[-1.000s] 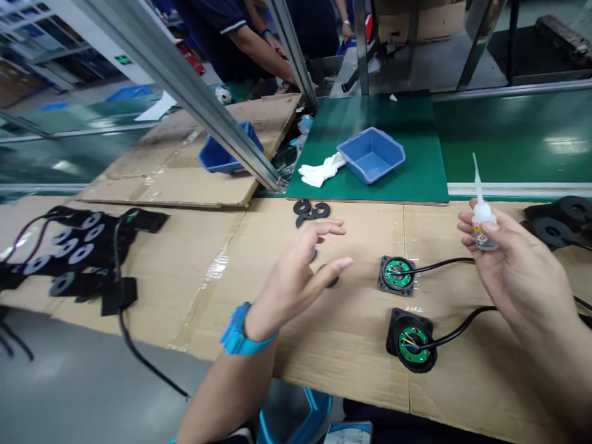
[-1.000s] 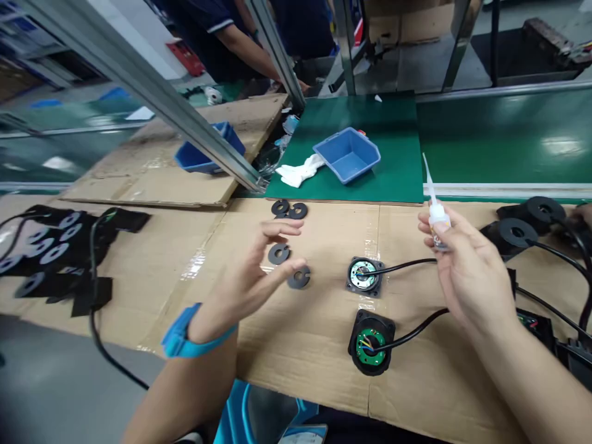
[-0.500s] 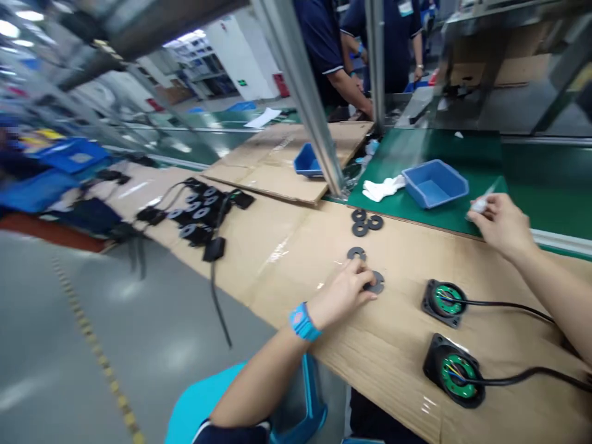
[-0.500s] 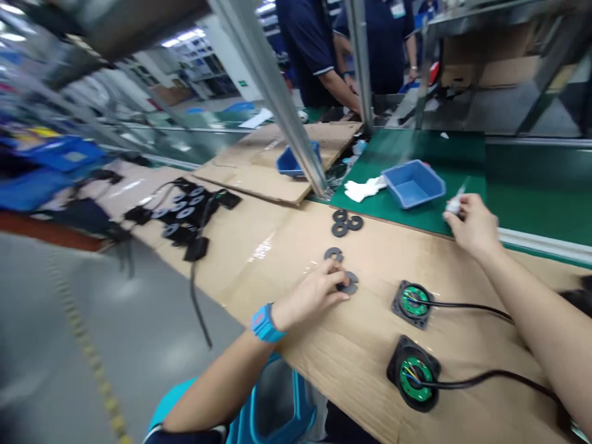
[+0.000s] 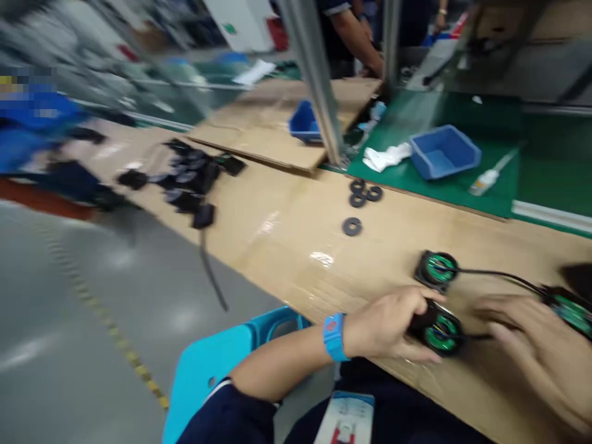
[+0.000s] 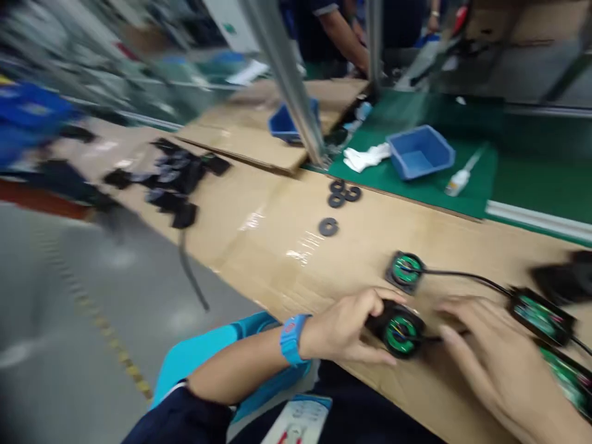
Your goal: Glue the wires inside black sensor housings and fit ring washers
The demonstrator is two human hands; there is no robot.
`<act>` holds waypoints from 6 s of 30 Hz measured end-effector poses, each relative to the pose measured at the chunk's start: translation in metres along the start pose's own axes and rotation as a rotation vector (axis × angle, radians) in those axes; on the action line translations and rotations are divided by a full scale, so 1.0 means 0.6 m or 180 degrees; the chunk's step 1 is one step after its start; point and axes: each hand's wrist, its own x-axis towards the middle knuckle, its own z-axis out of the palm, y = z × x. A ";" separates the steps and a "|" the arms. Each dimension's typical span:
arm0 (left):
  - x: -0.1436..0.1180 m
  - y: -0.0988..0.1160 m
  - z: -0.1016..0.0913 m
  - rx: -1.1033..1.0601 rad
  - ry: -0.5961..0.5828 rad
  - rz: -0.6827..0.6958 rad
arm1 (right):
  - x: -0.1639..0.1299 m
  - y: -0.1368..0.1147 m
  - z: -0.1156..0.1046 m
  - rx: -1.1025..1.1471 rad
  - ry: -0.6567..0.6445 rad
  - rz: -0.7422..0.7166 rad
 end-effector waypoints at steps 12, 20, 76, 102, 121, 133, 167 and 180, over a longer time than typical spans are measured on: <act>-0.015 0.040 0.036 0.0080 0.0233 -0.0874 | -0.007 -0.089 -0.016 -0.1427 0.0720 -0.1022; -0.031 0.045 0.051 0.0349 0.0563 -0.0917 | -0.020 -0.063 -0.009 -0.0656 0.0463 -0.0557; -0.007 0.049 0.002 0.2207 -0.0235 0.0286 | -0.053 -0.161 0.113 0.3709 0.1044 0.1834; 0.005 0.053 0.062 -0.0892 0.0729 -0.1824 | -0.049 -0.165 0.113 0.4280 0.0993 0.2095; 0.014 0.054 0.039 -0.1058 0.0496 -0.1616 | -0.042 -0.155 0.086 0.4178 0.0828 0.2297; 0.007 0.029 0.005 -0.0693 -0.0202 -0.0936 | -0.040 -0.161 0.087 0.4248 0.0706 0.2349; 0.016 0.037 0.015 -0.1160 0.0028 -0.1765 | -0.029 -0.167 0.101 0.4418 0.1067 0.2259; 0.002 0.024 -0.019 0.0547 -0.0484 -0.0449 | -0.030 -0.164 0.104 0.4497 0.1036 0.2228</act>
